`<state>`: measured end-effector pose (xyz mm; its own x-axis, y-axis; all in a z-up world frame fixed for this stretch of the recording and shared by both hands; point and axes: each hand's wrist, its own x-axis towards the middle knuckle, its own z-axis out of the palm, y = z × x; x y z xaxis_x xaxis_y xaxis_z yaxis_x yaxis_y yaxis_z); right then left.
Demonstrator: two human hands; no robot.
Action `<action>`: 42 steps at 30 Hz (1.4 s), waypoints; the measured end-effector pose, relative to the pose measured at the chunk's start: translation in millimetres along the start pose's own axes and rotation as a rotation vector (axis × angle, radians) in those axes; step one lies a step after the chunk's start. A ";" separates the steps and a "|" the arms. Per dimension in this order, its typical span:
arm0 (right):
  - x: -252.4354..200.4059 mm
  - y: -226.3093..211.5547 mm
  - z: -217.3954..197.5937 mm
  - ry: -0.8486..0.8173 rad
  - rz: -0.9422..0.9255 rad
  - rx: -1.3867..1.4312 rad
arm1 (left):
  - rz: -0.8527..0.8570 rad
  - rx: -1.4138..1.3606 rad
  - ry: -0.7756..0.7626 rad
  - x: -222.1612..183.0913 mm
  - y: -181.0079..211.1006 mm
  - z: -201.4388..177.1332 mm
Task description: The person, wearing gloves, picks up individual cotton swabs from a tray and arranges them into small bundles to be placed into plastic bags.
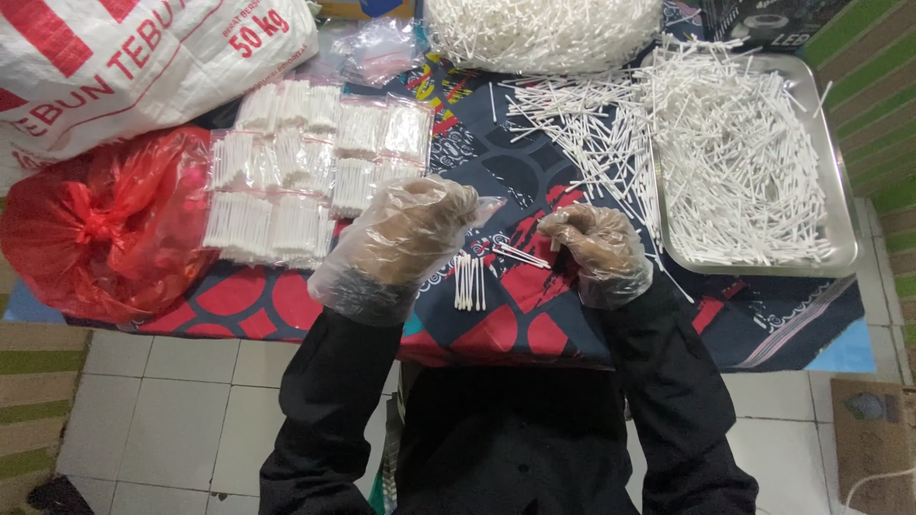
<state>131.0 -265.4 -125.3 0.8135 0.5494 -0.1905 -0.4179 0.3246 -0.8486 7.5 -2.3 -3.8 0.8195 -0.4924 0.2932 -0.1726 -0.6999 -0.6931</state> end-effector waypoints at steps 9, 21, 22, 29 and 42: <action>-28.0 -57.8 76.7 0.036 -0.519 -0.449 | -0.298 -0.598 0.085 22.1 9.4 4.4; -28.2 -41.9 112.1 -0.010 -0.752 -0.352 | -0.309 -0.346 0.407 30.2 64.4 56.5; -31.7 -42.7 116.2 -0.043 -0.760 -0.309 | -0.386 -0.198 0.491 32.5 75.4 67.2; -29.6 -44.8 103.4 -0.245 -0.748 -0.256 | 0.347 0.636 0.277 39.5 4.6 -0.4; -24.7 -29.2 81.2 -0.256 -0.765 -0.716 | -0.029 0.045 0.197 36.0 25.5 15.7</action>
<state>90.3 -226.0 -55.8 0.6150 0.5640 0.5511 0.5668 0.1697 -0.8062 41.2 -29.8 -21.2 0.7005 -0.5668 0.4337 -0.1221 -0.6939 -0.7097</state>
